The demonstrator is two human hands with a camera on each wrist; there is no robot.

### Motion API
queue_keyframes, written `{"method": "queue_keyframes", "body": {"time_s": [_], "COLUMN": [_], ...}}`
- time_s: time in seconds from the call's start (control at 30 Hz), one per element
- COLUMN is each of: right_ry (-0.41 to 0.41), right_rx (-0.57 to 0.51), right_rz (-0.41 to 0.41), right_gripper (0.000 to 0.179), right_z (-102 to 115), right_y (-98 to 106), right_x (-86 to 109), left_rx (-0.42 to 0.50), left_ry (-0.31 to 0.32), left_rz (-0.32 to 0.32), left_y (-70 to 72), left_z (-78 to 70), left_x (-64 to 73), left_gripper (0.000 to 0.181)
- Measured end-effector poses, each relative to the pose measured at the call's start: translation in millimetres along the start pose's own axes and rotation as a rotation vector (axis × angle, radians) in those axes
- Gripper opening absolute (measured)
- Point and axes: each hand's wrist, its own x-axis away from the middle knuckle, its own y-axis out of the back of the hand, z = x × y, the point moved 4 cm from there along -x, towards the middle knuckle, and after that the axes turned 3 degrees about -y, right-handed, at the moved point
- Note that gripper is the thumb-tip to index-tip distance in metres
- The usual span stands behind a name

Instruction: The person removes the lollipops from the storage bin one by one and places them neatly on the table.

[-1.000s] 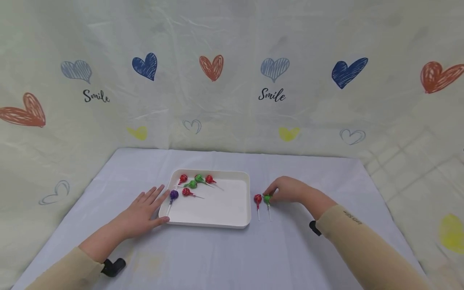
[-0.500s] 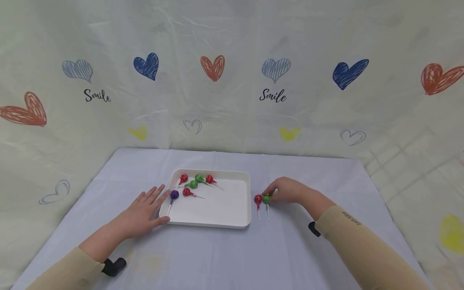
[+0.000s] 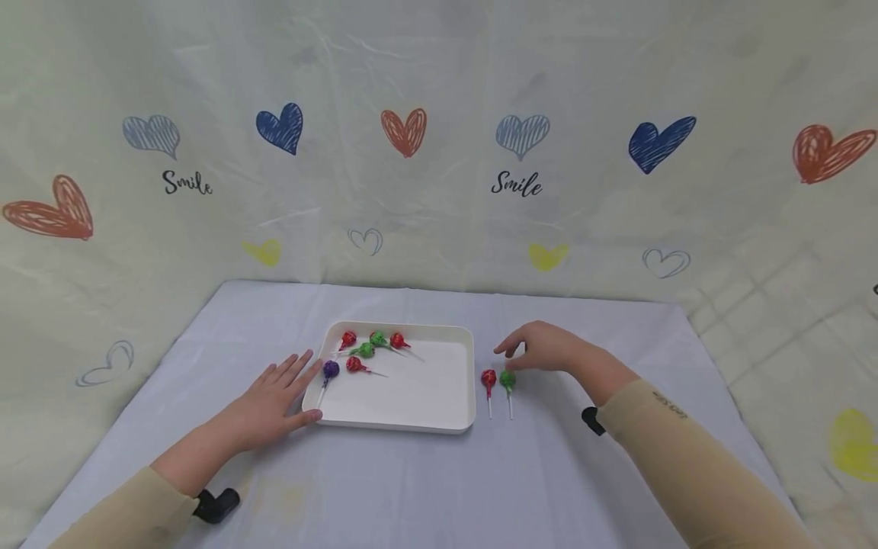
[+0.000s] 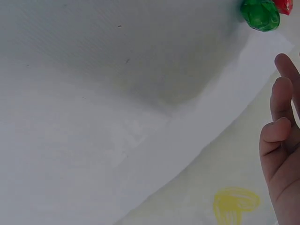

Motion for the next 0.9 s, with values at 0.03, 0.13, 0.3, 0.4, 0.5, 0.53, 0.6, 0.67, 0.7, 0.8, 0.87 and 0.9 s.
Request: {"method": "queue_keyframes", "body": {"time_s": [0.03,0.13,0.3,0.4,0.5,0.53,0.6,0.67,0.7,0.8,0.87,0.9], "right_ry": [0.001,0.005,0.016,0.016,0.019,0.021,0.032,0.038,0.043,0.061,0.069,0.077], "right_rx": [-0.002,-0.01,-0.018,-0.022,-0.032,-0.036,-0.036,-0.033,-0.029,-0.009,0.007,0.017], "right_rz": [-0.002,-0.009,-0.027,-0.032,-0.034,-0.036,-0.036,-0.033,-0.031,-0.02,-0.015,-0.012], "right_gripper": [0.033,0.034,0.035,0.035,0.035,0.034,0.033,0.032,0.031,0.032,0.032,0.032], "right_z": [1,6,15,21,29,33,39,47,50,62,71,76], "right_y": [2,7,13,15,17,17,17,17,17,15,13,12], "right_x": [-0.2,-1.5,-8.1,-13.8,-21.2,-23.9,-30.9,-38.4,-42.7,-54.6,-63.7,-68.3], "left_rx": [0.001,0.008,0.013,0.009,0.002,0.001,-0.005,-0.004,-0.002,0.004,0.002,0.0], "left_ry": [0.0,-0.003,0.007,0.012,0.011,0.009,0.007,0.005,0.004,0.003,0.004,0.007], "left_rz": [0.001,0.0,0.007,0.006,0.002,0.001,0.001,0.001,-0.001,-0.005,-0.006,-0.004], "left_y": [0.1,0.6,0.8,0.4,0.7,0.9,1.2,1.9,2.6,3.8,4.6,5.1], "left_z": [-0.4,-1.7,-2.3,-2.1,-2.0,-2.2,-2.5,-3.3,-3.9,-5.6,-5.8,-6.0], "left_x": [0.0,-0.3,-0.3,-0.4,-0.4,-0.3,0.3,1.0,1.4,1.7,1.7,1.8], "left_gripper": [0.094,0.093,0.094,0.094,0.095,0.095,0.095,0.094,0.094,0.094,0.094,0.094]}}
